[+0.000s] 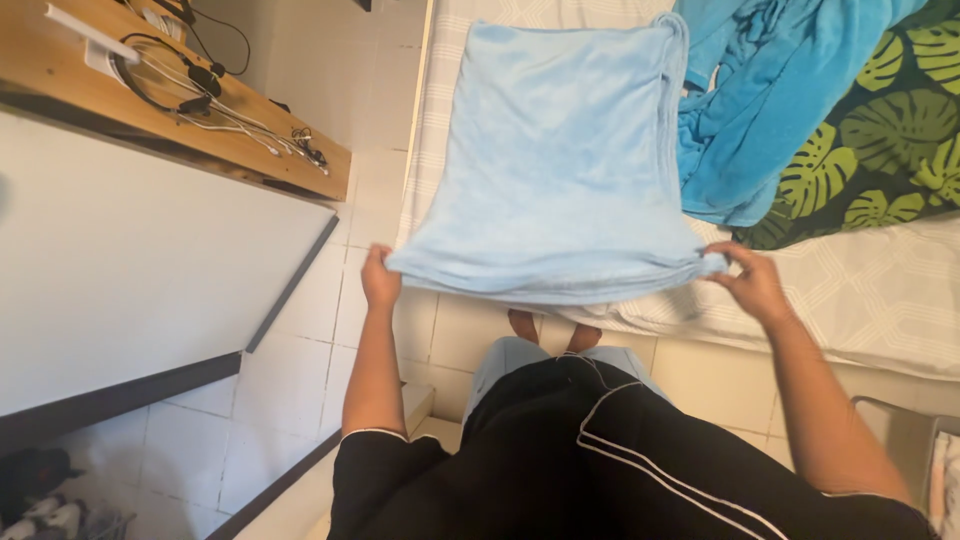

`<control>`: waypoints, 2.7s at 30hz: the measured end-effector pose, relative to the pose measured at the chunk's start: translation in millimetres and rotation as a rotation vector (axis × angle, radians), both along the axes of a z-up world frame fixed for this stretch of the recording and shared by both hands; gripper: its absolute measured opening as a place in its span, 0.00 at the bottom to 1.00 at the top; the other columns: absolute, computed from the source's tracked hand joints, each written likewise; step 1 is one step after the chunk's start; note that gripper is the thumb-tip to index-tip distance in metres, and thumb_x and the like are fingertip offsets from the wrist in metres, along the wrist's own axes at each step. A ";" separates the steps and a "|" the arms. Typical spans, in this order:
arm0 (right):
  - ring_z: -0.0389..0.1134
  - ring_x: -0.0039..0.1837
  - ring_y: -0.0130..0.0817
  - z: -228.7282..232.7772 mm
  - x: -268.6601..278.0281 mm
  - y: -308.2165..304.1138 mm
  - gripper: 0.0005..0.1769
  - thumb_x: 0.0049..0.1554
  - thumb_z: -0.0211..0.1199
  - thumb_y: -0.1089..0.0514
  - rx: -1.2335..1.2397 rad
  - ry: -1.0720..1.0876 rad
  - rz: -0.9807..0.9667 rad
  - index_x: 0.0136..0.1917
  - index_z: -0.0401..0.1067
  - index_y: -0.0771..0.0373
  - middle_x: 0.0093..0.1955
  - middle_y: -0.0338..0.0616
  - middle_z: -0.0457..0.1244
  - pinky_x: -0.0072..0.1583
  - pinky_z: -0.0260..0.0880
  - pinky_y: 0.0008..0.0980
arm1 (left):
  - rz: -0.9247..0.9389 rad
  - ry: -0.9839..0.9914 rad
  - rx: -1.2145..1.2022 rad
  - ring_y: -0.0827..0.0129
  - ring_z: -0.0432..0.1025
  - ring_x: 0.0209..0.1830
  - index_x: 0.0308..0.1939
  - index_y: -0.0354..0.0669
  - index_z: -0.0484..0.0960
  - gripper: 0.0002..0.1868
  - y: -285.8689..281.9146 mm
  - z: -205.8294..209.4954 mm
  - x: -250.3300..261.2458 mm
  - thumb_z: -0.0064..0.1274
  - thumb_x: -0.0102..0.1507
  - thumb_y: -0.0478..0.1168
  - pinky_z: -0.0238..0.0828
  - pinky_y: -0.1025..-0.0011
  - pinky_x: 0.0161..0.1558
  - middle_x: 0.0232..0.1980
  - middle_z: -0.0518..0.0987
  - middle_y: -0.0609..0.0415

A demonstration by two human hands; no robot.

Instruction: The person folds a light blue blanket by hand on a bed, repeatedly aligning edges and smoothing the fabric until it forms a rectangular shape.

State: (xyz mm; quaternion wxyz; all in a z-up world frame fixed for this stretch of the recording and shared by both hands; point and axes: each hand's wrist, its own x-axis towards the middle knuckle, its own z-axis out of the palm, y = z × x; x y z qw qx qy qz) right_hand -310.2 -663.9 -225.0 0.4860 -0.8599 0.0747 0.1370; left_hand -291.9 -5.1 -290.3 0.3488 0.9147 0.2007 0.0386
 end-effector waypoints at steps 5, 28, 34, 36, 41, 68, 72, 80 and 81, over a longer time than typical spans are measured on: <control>0.70 0.60 0.37 8.5 -13.0 -22.9 0.28 0.43 0.72 0.70 -0.144 0.015 0.243 0.57 0.77 0.55 0.60 0.39 0.71 0.54 0.72 0.36 | -0.149 -0.023 0.332 0.44 0.70 0.51 0.47 0.38 0.72 0.19 -13.1 35.2 -24.3 0.54 0.53 0.26 0.69 0.55 0.50 0.47 0.75 0.41; 0.71 0.62 0.51 -229.6 24.8 50.4 0.54 0.48 0.75 0.37 -0.137 0.592 -0.380 0.69 0.64 0.83 0.62 0.68 0.67 0.63 0.72 0.45 | 0.074 0.598 -0.410 0.56 0.78 0.55 0.61 0.33 0.81 0.34 -89.9 -139.5 63.6 0.65 0.56 0.52 0.72 0.62 0.59 0.55 0.84 0.42; 0.70 0.63 0.50 -185.5 -8.3 32.8 0.46 0.47 0.71 0.47 0.407 0.663 -0.446 0.71 0.62 0.75 0.64 0.61 0.66 0.63 0.71 0.47 | 0.036 0.604 -0.713 0.57 0.78 0.53 0.62 0.30 0.77 0.31 -64.0 -92.6 40.4 0.62 0.59 0.45 0.75 0.63 0.56 0.56 0.83 0.41; 0.67 0.66 0.47 -167.6 -34.1 24.9 0.47 0.45 0.72 0.49 0.555 0.650 -0.427 0.71 0.60 0.71 0.66 0.57 0.65 0.64 0.70 0.46 | 0.057 0.621 -0.759 0.60 0.76 0.56 0.64 0.35 0.75 0.31 -55.5 -79.2 17.2 0.61 0.59 0.43 0.72 0.65 0.58 0.58 0.81 0.45; 0.68 0.65 0.46 -156.3 -77.3 22.8 0.44 0.46 0.73 0.45 0.145 0.830 -0.215 0.71 0.66 0.67 0.64 0.54 0.68 0.63 0.67 0.42 | 0.026 0.702 -0.606 0.59 0.76 0.56 0.61 0.36 0.78 0.28 -34.3 -93.5 -31.7 0.61 0.60 0.46 0.71 0.65 0.58 0.57 0.82 0.44; 0.61 0.41 0.34 -224.3 336.2 1.4 0.13 0.65 0.68 0.57 0.292 0.056 -0.560 0.58 0.76 0.67 0.46 0.44 0.67 0.43 0.57 0.37 | -0.736 0.306 0.434 0.53 0.74 0.52 0.52 0.52 0.83 0.17 -123.5 -117.4 406.1 0.61 0.62 0.50 0.71 0.54 0.51 0.50 0.79 0.50; 0.70 0.47 0.26 -213.1 362.6 -32.4 0.10 0.65 0.66 0.58 0.262 -0.042 -0.387 0.57 0.75 0.66 0.49 0.40 0.70 0.51 0.70 0.28 | -0.709 0.319 0.360 0.53 0.74 0.53 0.51 0.44 0.83 0.22 -114.1 -98.4 434.4 0.62 0.63 0.55 0.72 0.55 0.54 0.52 0.79 0.48; 0.66 0.61 0.55 -273.5 360.1 33.6 0.17 0.56 0.75 0.59 -0.265 -0.517 0.008 0.56 0.78 0.68 0.60 0.64 0.64 0.61 0.67 0.44 | -0.760 0.450 0.301 0.51 0.71 0.58 0.59 0.48 0.78 0.28 -112.9 -129.7 426.0 0.62 0.54 0.43 0.70 0.55 0.54 0.61 0.73 0.48; 0.66 0.61 0.55 -278.2 357.7 44.9 0.17 0.56 0.75 0.59 -0.263 -0.507 0.010 0.56 0.78 0.68 0.60 0.64 0.64 0.61 0.67 0.44 | -0.770 0.485 0.287 0.51 0.72 0.58 0.60 0.48 0.77 0.27 -109.3 -127.0 425.2 0.60 0.56 0.44 0.69 0.56 0.57 0.62 0.74 0.49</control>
